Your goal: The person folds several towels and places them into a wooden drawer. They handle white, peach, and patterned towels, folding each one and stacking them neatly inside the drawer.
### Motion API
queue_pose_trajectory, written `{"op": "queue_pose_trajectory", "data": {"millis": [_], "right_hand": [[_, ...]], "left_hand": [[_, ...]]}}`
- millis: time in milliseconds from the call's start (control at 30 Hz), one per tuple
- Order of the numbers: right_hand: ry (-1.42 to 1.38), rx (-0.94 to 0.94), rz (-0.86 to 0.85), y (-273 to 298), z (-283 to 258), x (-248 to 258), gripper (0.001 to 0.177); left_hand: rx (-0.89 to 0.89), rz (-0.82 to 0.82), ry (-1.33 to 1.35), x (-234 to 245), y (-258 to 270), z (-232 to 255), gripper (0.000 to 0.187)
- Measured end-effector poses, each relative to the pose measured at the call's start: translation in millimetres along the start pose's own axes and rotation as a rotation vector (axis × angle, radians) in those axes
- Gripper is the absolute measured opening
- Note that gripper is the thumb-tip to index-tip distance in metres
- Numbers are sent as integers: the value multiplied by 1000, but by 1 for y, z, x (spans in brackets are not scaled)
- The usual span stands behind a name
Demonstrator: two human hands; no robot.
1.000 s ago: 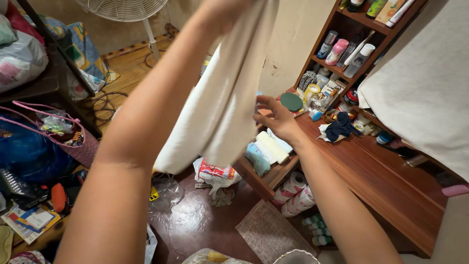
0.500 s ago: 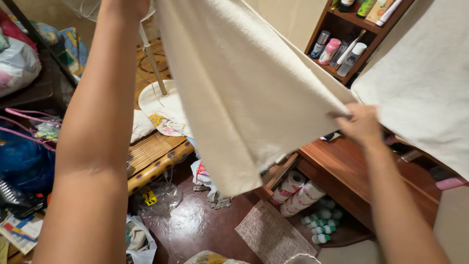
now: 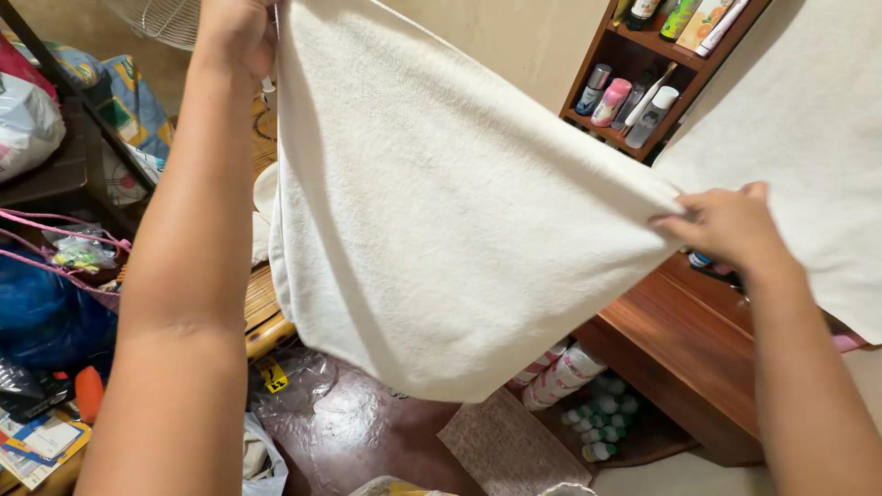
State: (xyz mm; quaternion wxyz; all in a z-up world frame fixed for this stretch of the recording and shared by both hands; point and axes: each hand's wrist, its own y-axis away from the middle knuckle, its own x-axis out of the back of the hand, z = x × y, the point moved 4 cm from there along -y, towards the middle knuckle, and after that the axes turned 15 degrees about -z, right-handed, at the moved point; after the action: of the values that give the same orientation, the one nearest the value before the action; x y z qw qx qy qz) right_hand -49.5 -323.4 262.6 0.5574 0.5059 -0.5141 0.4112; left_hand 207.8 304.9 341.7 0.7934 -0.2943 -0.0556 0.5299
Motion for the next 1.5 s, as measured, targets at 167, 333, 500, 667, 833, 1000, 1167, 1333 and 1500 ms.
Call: {"op": "queue_pose_trajectory", "data": {"millis": [167, 333, 500, 667, 833, 1000, 1167, 1333, 1500], "right_hand": [[512, 154, -123, 2, -49, -38, 47], [451, 272, -64, 2, -45, -68, 43], [-307, 130, 45, -31, 20, -88, 46], [-950, 109, -96, -61, 52, -97, 38], [-1193, 98, -6, -68, -19, -65, 45], [-1668, 422, -254, -47, -136, -3, 24], [-1382, 534, 15, -29, -169, 54, 7], [-937, 555, 535, -22, -152, 84, 18], [-325, 662, 782, -5, -131, 106, 20]], "left_hand": [[-78, 31, -37, -7, 5, -16, 17], [-187, -48, -90, 0, 17, -13, 9], [79, -73, -43, 11, 33, -20, 7], [254, -20, -138, 1, 22, -41, 7], [-7, 244, -1050, -81, -12, -75, 15], [-225, -226, -735, -248, -1, -120, 21], [-110, -424, -637, -313, 28, -107, 20], [-198, -503, -455, -336, 19, -85, 19], [-368, -469, -470, -351, -4, -92, 29]]}}
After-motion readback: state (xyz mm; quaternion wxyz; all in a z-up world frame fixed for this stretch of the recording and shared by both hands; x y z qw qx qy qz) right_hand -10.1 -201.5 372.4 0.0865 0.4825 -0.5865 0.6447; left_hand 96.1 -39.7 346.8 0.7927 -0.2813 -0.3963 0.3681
